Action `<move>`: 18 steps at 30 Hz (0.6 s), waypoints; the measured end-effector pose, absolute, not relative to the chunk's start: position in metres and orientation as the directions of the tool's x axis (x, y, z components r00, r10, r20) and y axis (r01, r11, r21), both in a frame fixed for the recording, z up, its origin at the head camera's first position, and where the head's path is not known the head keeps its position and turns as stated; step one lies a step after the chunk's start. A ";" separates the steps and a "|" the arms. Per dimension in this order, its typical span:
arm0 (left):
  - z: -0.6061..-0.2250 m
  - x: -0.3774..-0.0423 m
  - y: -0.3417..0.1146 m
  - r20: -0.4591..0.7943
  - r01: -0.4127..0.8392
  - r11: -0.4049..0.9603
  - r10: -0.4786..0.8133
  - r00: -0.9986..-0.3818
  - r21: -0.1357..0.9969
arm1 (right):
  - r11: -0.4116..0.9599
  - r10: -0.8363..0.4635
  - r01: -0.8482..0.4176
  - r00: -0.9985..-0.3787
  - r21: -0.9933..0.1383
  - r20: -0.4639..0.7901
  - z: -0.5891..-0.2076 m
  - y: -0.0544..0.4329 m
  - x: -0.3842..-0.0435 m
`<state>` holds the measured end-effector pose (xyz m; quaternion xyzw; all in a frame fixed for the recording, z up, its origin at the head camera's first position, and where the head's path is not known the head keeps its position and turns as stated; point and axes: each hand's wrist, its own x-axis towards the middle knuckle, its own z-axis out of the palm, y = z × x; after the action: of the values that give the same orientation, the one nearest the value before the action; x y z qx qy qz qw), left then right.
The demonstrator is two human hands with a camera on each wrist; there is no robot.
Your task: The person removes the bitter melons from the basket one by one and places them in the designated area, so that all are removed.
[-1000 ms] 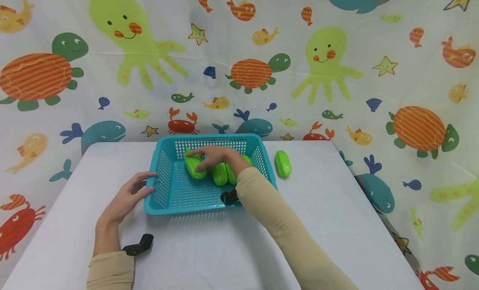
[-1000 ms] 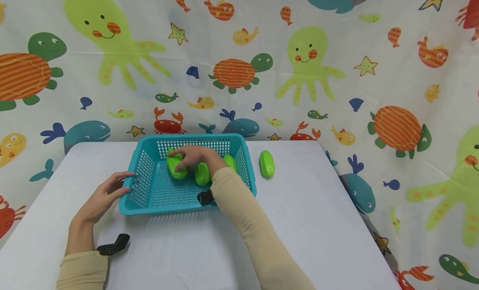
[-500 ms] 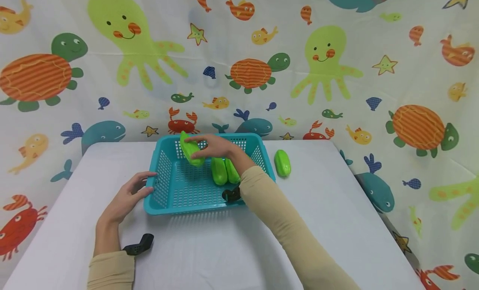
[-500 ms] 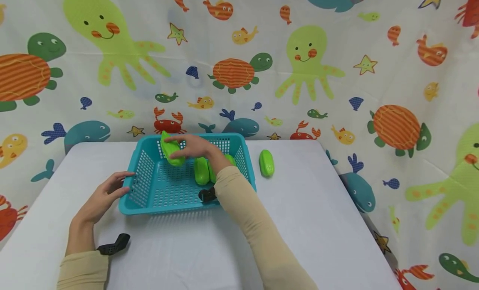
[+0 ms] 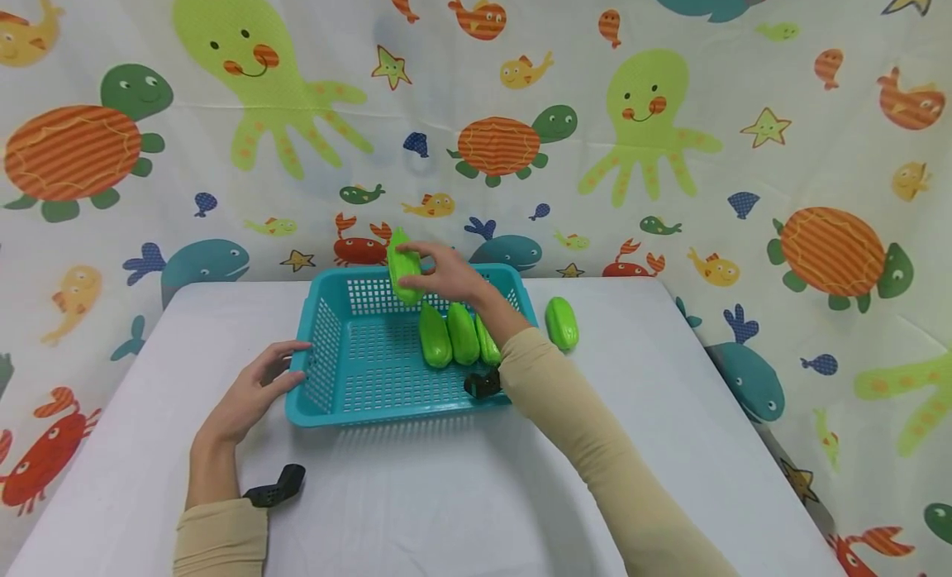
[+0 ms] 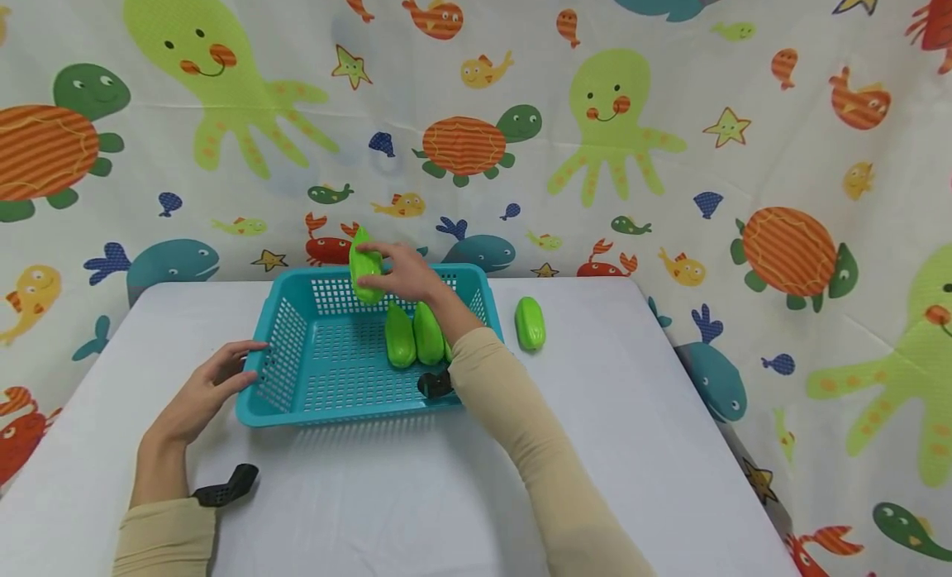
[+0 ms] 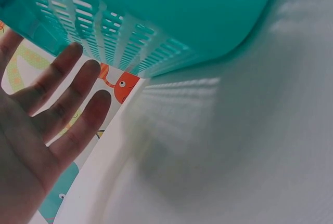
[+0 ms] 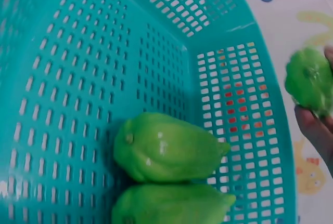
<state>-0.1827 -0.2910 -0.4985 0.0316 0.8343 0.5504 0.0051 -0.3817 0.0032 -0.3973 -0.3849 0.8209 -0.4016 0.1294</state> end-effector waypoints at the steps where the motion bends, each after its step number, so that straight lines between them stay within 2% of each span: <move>1: -0.498 -0.183 -0.291 0.025 0.046 0.392 0.058 -0.998 0.919 | 0.403 -0.711 -0.528 -0.695 -0.748 0.107 -0.397 0.006 -0.381; 6: -0.498 -0.183 -0.290 0.022 0.042 0.394 0.056 -0.998 0.918 | 0.469 -0.602 -0.490 -0.786 -0.735 0.141 -0.388 0.023 -0.378; 11: -0.499 -0.182 -0.290 0.017 0.037 0.396 0.054 -0.998 0.917 | 0.515 -0.521 -0.432 -0.844 -0.740 0.130 -0.384 0.040 -0.378; 18: -0.499 -0.181 -0.289 0.013 0.032 0.406 0.049 -0.999 0.913 | 0.516 -0.489 -0.413 -0.861 -0.751 0.138 -0.384 0.062 -0.382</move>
<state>-0.1810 -0.2889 -0.4989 0.0242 0.8386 0.5442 0.0079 -0.3821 0.0619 -0.3843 -0.2593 0.8693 -0.4183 0.0454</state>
